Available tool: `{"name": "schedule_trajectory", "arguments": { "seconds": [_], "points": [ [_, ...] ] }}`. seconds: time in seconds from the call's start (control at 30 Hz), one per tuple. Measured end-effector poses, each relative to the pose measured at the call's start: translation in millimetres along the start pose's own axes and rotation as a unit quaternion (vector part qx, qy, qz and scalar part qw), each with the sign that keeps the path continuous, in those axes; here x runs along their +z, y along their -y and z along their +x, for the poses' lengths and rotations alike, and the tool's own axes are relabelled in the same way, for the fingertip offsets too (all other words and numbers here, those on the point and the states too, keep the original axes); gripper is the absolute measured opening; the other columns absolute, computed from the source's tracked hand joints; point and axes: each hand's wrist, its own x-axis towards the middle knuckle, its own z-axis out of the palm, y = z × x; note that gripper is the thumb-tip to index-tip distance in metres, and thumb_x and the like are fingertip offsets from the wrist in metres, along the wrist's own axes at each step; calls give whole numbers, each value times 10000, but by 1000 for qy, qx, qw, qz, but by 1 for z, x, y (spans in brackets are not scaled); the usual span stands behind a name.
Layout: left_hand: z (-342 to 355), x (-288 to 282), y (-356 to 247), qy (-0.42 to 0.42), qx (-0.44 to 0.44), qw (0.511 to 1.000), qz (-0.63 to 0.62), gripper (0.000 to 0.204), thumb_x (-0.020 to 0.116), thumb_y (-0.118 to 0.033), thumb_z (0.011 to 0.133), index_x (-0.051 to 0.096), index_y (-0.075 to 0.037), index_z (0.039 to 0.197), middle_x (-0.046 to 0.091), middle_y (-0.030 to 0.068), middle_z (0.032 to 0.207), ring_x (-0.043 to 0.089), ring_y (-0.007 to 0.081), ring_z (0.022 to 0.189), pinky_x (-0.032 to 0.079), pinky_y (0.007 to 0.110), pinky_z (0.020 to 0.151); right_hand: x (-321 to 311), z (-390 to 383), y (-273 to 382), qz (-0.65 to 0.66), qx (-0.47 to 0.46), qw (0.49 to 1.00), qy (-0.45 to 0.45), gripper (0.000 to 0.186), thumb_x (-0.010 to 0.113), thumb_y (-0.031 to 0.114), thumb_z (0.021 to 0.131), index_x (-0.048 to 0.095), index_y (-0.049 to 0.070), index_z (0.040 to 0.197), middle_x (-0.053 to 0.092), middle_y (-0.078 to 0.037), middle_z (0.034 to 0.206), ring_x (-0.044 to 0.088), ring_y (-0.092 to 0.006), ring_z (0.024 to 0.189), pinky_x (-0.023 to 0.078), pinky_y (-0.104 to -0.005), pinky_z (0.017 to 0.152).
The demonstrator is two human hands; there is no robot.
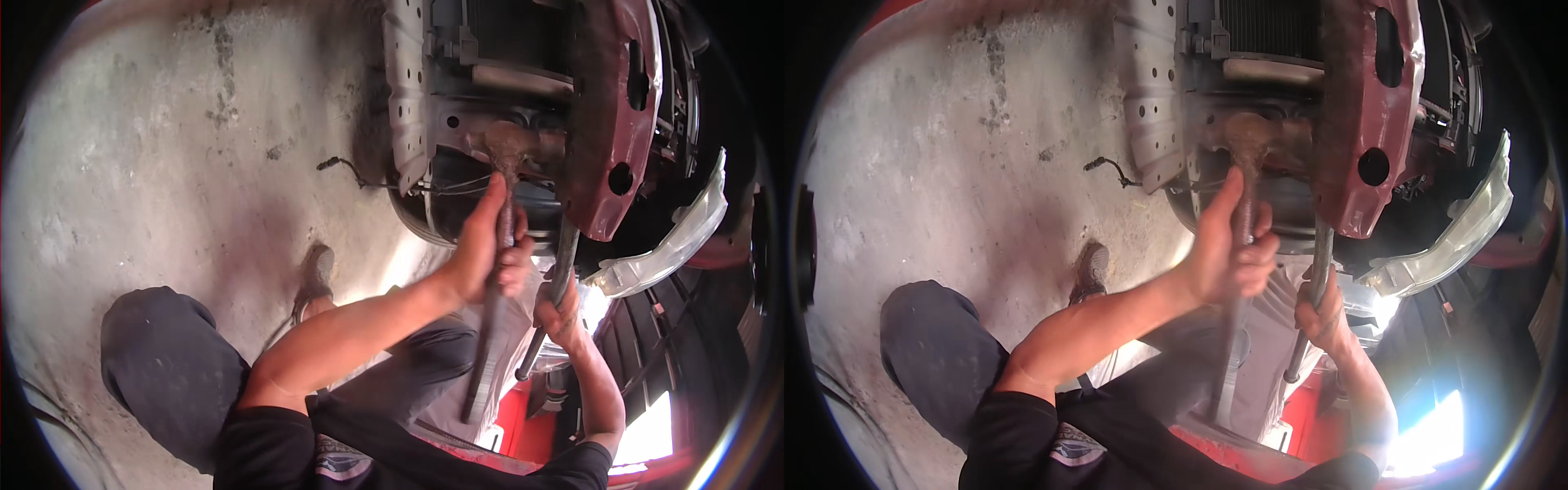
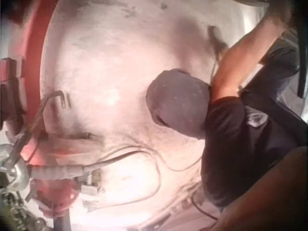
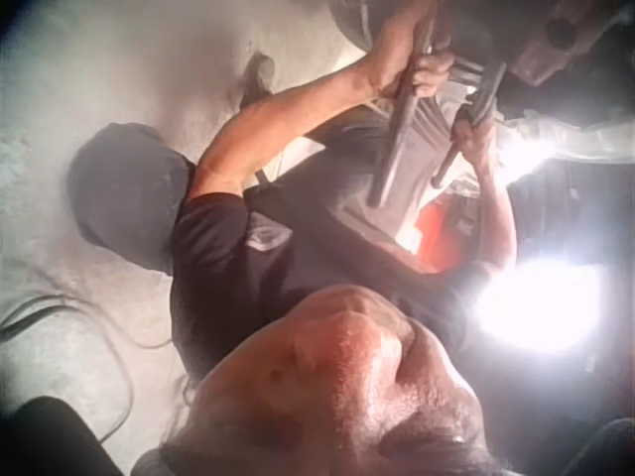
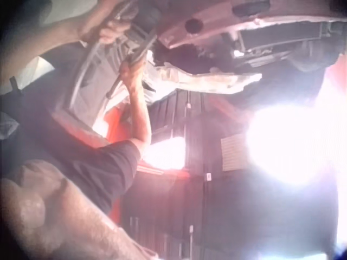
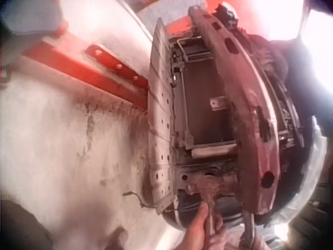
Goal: The person uses a hammer and a metal rod to strike a damaged part of a vehicle's front frame. The person holds the rod against the metal while repeatedly hitting it with the hammer to reshape it.
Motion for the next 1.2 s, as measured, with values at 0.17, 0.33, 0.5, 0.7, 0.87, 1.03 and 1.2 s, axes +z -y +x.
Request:
{"name": "schedule_trajectory", "arguments": {
  "seconds": [0.17, 0.33, 0.5, 0.7, 0.87, 1.03, 1.2],
  "points": [
    [-4, -36, 5, -35, 41, 994, 100, 647, 332, -775, 988, 452, -159, 830, 349, -2, 517, 341, 138, 371, 297, 306, 362, 0, 7, -5, -4, -19, 1000, -10, 392, 498, 5, 876, 391, -14, 1253, 589, -103, 705, 613, -215, 552, 508, -357, 524],
    [-1, -40, 3, -39, 165, 984, 50, 674, 280, -796, 984, 436, -158, 831, 348, -3, 515, 335, 142, 370, 309, 327, 361, 4, 2, -3, -7, 38, 999, -31, 390, 498, 0, 874, 398, 1, 1250, 584, -103, 710, 601, -211, 552, 502, -356, 526],
    [6, -18, 9, 10, -41, 999, 8, 698, 364, -825, 947, 443, -138, 846, 361, 13, 537, 368, 165, 391, 333, 321, 397, 7, 4, 7, -7, 44, 999, -27, 369, 491, 30, 881, 401, 11, 1239, 581, -100, 713, 596, -207, 548, 500, -357, 522],
    [-7, -41, 18, -23, 125, 971, 202, 664, 312, -778, 991, 440, -136, 880, 403, 22, 553, 383, 155, 411, 347, 332, 415, 7, 4, 4, 16, 31, 999, -26, 362, 501, 53, 894, 403, 10, 1239, 575, -91, 686, 609, -206, 548, 492, -359, 510],
    [-22, -31, 33, -96, 240, 943, 207, 620, 323, -725, 1023, 421, -123, 910, 439, 32, 593, 424, 167, 436, 391, 346, 439, 7, 6, 9, 17, 47, 998, -32, 376, 490, 25, 892, 412, -2, 1259, 571, -89, 669, 598, -211, 534, 498, -356, 518],
    [-21, -19, 39, -139, 320, 813, 466, 315, 532, -287, 1080, 476, -42, 1271, 550, 32, 716, 512, 93, 536, 427, 272, 483, 7, 1, -1, 11, -6, 999, -38, 408, 482, 3, 879, 415, -11, 1282, 583, -105, 670, 589, -205, 509, 497, -357, 511],
    [-42, -9, 36, -92, 292, 877, 371, 515, 508, -275, 1089, 296, -75, 1514, 590, 36, 747, 592, 132, 556, 502, 268, 524, 7, 6, 7, 27, 22, 999, -12, 407, 459, 1, 876, 401, 7, 1279, 532, -40, 674, 555, -148, 509, 474, -306, 483]
  ]
}}
